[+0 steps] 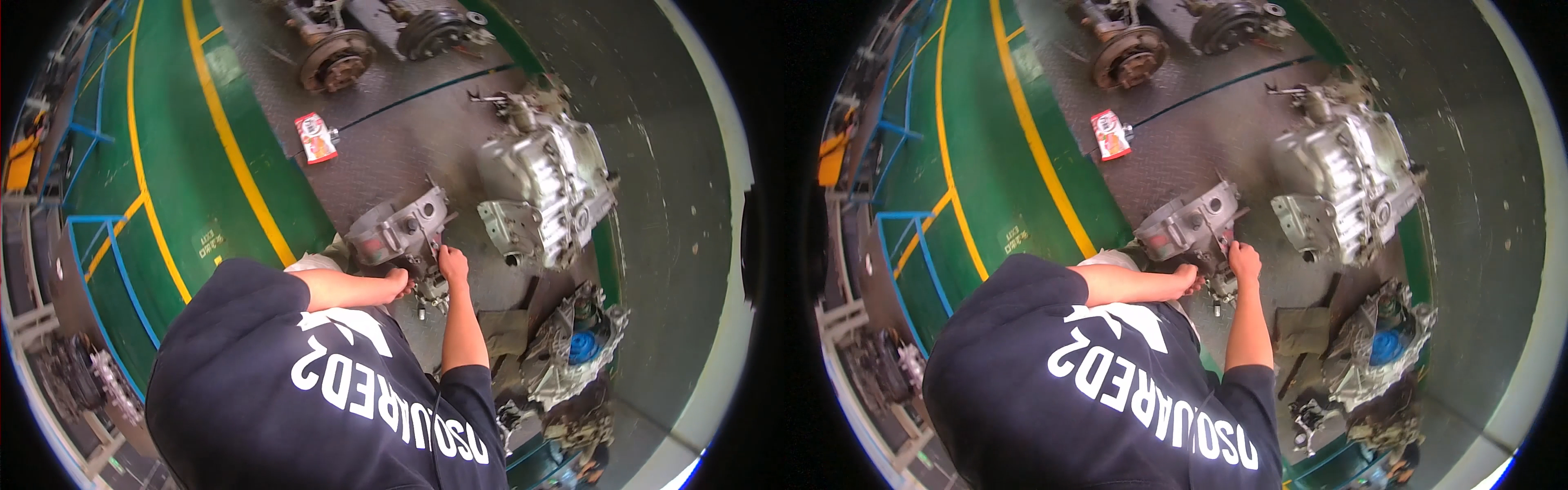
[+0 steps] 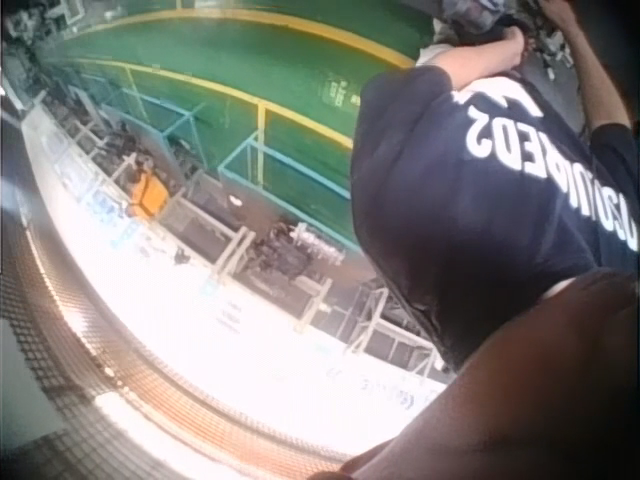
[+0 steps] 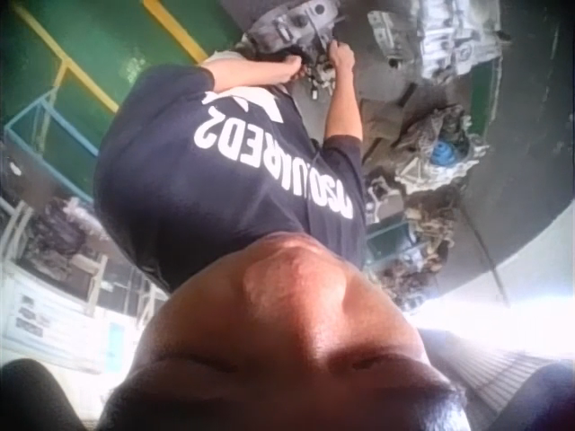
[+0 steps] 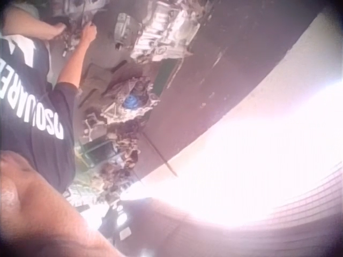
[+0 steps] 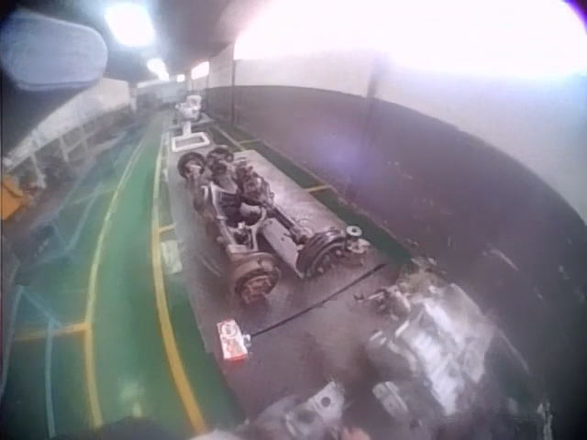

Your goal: The person reassembles internal transmission components by hand, sliding gears and a synchronizer onto the main shaft before inserting the assembly into the gearbox housing.

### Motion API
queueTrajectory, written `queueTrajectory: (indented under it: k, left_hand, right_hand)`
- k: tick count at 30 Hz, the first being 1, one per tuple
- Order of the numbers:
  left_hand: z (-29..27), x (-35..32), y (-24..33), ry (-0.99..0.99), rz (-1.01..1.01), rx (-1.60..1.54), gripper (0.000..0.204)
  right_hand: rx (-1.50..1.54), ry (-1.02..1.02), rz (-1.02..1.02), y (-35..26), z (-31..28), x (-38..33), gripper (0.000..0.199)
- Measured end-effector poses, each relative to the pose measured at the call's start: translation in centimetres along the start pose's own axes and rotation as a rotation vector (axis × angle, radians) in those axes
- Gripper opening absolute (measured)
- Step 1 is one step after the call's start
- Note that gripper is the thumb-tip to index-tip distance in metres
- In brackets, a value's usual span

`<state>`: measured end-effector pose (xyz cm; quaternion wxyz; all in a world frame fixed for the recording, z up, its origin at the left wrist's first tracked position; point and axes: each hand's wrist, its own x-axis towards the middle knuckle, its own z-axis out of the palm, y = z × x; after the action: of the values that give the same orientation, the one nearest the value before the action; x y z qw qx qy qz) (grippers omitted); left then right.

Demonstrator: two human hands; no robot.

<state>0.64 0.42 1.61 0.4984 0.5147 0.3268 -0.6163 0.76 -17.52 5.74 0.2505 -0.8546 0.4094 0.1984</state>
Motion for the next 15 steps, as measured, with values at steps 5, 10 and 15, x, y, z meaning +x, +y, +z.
queueTrajectory:
  k: [5, 10, 15]
  left_hand:
    - [-0.4, 1.7, -0.7, 0.188, 0.305, 0.366, 0.039]
    - [-1.2, 1.4, 0.3, 0.075, 0.179, 0.3, 0.034]
    - [-1.8, 0.2, 1.6, -0.063, 0.043, 0.04, 0.034]
  right_hand:
    - [0.027, 0.026, 0.011, -0.6, -0.9, -1.2, 0.054]
    - [0.045, 0.02, 0.071, 0.2, -0.6, -0.6, 0.051]
    - [0.104, 0.071, -0.003, -0.2, -1.9, -2.5, 0.047]
